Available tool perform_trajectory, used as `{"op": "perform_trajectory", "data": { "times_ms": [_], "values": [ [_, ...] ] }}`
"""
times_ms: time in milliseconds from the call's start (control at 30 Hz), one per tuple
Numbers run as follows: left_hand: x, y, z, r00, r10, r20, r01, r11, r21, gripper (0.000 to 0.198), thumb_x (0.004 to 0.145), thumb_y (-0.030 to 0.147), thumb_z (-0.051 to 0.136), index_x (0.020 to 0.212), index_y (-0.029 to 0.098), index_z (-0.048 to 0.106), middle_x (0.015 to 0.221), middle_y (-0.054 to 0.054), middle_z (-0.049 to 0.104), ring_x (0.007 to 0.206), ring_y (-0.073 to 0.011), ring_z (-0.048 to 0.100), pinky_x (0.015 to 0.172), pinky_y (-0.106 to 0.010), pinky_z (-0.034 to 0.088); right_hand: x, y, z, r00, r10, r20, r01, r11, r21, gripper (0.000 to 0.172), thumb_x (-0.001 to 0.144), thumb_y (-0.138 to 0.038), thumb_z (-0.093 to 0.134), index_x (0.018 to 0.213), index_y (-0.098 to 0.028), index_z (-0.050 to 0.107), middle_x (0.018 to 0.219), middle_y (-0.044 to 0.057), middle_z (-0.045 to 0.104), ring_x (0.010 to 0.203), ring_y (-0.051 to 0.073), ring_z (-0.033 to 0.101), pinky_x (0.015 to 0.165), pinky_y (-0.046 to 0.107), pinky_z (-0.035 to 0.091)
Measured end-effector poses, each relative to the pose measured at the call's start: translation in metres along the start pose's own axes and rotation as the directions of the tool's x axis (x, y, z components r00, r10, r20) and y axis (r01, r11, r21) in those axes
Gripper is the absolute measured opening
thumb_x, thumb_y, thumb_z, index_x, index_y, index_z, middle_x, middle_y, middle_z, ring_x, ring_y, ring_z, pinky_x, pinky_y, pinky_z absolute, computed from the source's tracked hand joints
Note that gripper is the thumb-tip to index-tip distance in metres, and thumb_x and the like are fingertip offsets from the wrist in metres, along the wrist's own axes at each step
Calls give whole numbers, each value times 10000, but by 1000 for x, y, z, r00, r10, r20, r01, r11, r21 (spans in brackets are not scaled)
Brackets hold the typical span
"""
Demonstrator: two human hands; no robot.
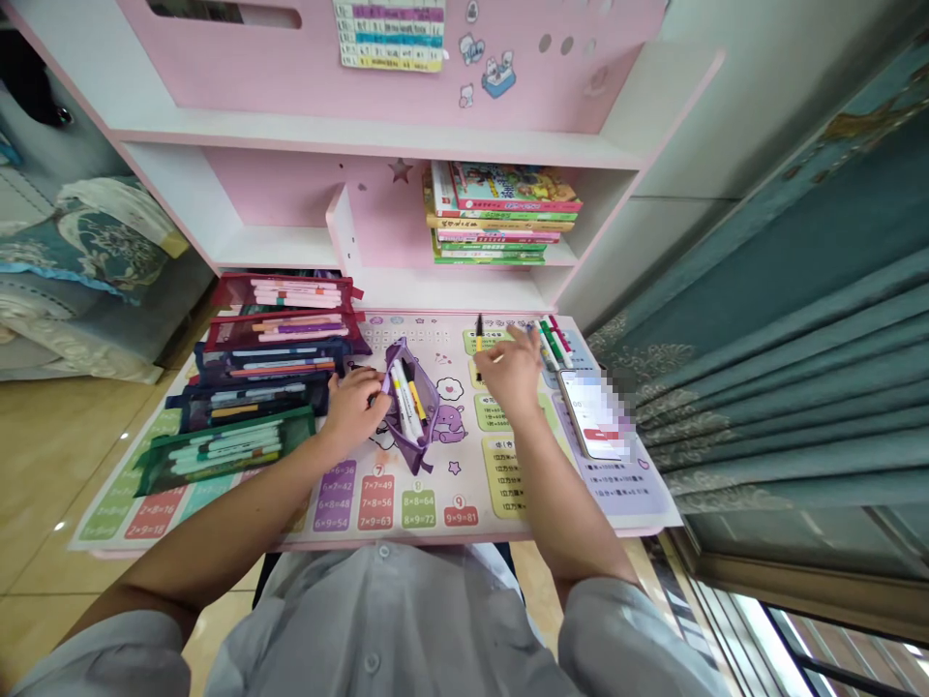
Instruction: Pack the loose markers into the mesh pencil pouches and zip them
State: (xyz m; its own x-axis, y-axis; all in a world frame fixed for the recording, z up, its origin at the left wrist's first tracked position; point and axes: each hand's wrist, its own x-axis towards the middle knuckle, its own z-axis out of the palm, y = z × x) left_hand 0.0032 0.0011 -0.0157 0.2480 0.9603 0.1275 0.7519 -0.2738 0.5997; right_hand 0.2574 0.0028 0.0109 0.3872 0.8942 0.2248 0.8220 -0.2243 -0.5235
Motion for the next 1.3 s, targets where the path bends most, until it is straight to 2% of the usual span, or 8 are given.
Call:
{"op": "perform_trajectory", "data": {
  "times_ms": [100, 233, 367, 467, 733, 1100, 1200, 1300],
  "values": [
    [0, 0, -1, 999, 21, -29, -20, 998, 61, 259, 825, 170, 541, 571, 203, 580, 1171, -72, 741, 1300, -349, 539, 1164, -727, 181, -26, -24, -2, 987, -127, 102, 105, 974, 199, 213, 729, -244, 615, 532, -216, 538, 1455, 103, 568, 1473, 372, 343, 1225, 613, 207],
    [0, -2, -1, 998, 47, -52, -41, 993, 111, 218, 820, 174, 541, 628, 207, 638, 1160, -66, 746, 1307, -353, 541, 1152, -733, 205, -53, -43, 0, 947, -233, 219, 163, 941, 296, 217, 705, -209, 633, 523, -222, 516, 1456, 104, 576, 1499, 375, 317, 1192, 627, 261],
    [0, -5, 0, 994, 84, -69, -73, 986, 147, 208, 826, 186, 537, 671, 209, 674, 1165, -73, 744, 1318, -359, 531, 1144, -736, 213, -65, -51, 12, 913, -287, 289, 213, 942, 260, 229, 714, -202, 652, 533, -212, 512, 1486, 122, 553, 1527, 394, 255, 1162, 689, 247],
    [0, -7, 2, 991, 104, -82, -89, 982, 169, 211, 831, 191, 542, 656, 207, 658, 1171, -80, 742, 1326, -349, 526, 1143, -735, 206, -69, -57, 20, 900, -277, 337, 219, 955, 201, 236, 729, -192, 650, 545, -201, 501, 1517, 126, 524, 1551, 399, 184, 1149, 704, 236],
    [0, -8, 3, 987, 126, -103, -107, 979, 171, 223, 824, 193, 532, 624, 201, 631, 1151, -79, 744, 1326, -352, 529, 1135, -741, 212, -72, -68, 31, 878, -238, 415, 205, 971, 123, 203, 747, -178, 655, 567, -180, 559, 1574, 111, 457, 1561, 397, 131, 1163, 706, 197],
    [1, -11, 2, 983, 150, -110, -129, 975, 181, 235, 820, 218, 513, 608, 200, 613, 1140, -87, 749, 1318, -360, 547, 1122, -734, 225, -69, -69, 32, 865, -239, 441, 228, 970, 79, 204, 800, -276, 701, 627, -180, 652, 1579, 128, 448, 1560, 406, 126, 1153, 712, 218],
    [1, -11, 2, 980, 163, -118, -142, 976, 166, 255, 828, 229, 498, 603, 199, 614, 1138, -88, 750, 1320, -358, 545, 1126, -721, 218, -65, -66, 28, 884, -273, 381, 251, 962, 107, 240, 842, -356, 699, 669, -191, 679, 1565, 123, 467, 1555, 414, 143, 1142, 733, 232],
    [1, -12, 1, 978, 169, -121, -149, 977, 154, 258, 828, 232, 488, 611, 201, 624, 1150, -80, 748, 1323, -362, 542, 1134, -721, 191, -52, -55, 20, 923, -285, 259, 269, 958, 98, 255, 883, -382, 663, 712, -196, 698, 1532, 123, 504, 1542, 423, 189, 1132, 760, 244]
  ]
}}
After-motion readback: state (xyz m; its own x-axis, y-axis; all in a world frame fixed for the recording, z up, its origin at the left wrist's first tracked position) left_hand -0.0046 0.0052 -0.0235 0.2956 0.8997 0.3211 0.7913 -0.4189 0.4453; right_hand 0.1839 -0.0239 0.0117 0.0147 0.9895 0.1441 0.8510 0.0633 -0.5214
